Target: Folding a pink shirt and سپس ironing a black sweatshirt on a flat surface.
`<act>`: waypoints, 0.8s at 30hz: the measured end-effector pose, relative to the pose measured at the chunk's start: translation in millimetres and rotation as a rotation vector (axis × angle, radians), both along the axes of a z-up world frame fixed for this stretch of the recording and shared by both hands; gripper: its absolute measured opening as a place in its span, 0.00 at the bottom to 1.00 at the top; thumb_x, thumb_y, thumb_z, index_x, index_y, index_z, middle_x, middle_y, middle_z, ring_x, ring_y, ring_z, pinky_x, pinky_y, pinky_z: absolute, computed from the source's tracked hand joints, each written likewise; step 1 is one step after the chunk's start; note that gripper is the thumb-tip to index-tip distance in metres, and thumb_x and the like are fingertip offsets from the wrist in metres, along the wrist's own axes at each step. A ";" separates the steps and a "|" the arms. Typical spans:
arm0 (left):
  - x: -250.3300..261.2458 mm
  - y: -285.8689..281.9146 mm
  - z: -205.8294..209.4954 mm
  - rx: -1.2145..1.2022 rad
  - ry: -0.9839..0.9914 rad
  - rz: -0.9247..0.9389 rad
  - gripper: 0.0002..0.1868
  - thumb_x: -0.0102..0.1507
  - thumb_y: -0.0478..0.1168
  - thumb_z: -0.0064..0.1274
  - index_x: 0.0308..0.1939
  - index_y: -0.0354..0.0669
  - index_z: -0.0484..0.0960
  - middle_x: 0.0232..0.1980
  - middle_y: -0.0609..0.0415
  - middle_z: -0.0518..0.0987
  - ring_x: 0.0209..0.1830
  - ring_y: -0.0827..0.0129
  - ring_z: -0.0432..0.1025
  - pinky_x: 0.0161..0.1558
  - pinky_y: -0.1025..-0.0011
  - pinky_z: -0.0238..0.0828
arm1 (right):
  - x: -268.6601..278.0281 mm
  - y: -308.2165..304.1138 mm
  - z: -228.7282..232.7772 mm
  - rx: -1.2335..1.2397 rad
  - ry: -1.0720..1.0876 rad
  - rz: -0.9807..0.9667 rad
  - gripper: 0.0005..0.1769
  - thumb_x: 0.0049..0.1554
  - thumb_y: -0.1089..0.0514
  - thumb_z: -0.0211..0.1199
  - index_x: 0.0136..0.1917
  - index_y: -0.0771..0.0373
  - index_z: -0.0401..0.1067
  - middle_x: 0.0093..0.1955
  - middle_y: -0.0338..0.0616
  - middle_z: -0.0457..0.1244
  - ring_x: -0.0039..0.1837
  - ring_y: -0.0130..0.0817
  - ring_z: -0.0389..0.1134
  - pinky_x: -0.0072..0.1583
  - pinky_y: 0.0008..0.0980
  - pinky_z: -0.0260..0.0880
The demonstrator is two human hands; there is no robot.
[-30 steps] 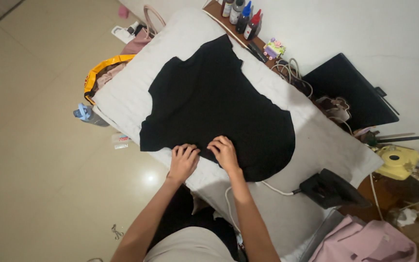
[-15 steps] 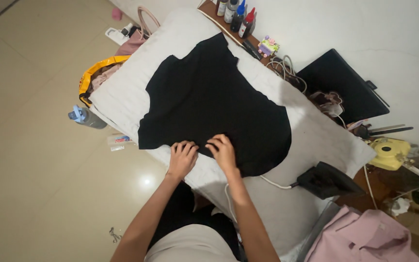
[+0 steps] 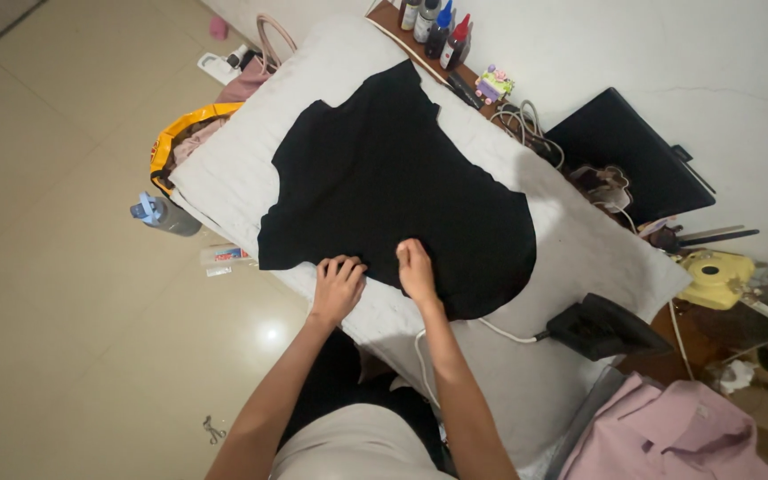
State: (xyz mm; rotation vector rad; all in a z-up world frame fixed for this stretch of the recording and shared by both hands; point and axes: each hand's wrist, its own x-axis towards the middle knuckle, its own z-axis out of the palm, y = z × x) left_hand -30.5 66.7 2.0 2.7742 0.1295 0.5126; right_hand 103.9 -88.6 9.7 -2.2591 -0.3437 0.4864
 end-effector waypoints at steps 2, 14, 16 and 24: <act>1.7 2.0 -0.7 -0.022 -0.012 -0.005 0.13 0.61 0.39 0.58 0.50 0.46 0.81 0.57 0.55 0.77 0.60 0.57 0.67 0.62 0.51 0.58 | 0.2 -9.8 6.0 -0.028 0.115 0.007 0.16 0.71 0.49 0.48 0.52 0.61 0.72 0.48 0.49 0.65 0.49 0.36 0.69 0.53 0.38 0.71; -8.6 33.9 51.5 0.055 0.186 0.216 0.28 0.62 0.50 0.55 0.66 0.49 0.76 0.72 0.47 0.66 0.75 0.49 0.56 0.71 0.40 0.45 | -70.8 -168.2 -19.4 -0.157 0.089 -0.424 0.30 0.56 0.41 0.72 0.54 0.69 0.71 0.47 0.51 0.69 0.50 0.43 0.72 0.54 0.40 0.71; -12.7 45.7 57.8 0.057 0.237 0.317 0.32 0.57 0.50 0.57 0.67 0.52 0.75 0.73 0.45 0.64 0.75 0.47 0.55 0.70 0.39 0.44 | -86.2 -157.9 -26.1 -0.090 0.039 -0.433 0.28 0.57 0.42 0.72 0.55 0.67 0.70 0.48 0.49 0.67 0.50 0.42 0.70 0.53 0.40 0.70; -30.1 79.0 12.9 0.091 0.189 0.337 0.30 0.64 0.46 0.58 0.71 0.65 0.73 0.76 0.44 0.65 0.76 0.46 0.58 0.73 0.43 0.48 | -101.1 -107.8 -4.7 -0.075 -0.004 -0.612 0.32 0.51 0.48 0.74 0.59 0.62 0.62 0.45 0.46 0.62 0.47 0.39 0.67 0.52 0.39 0.69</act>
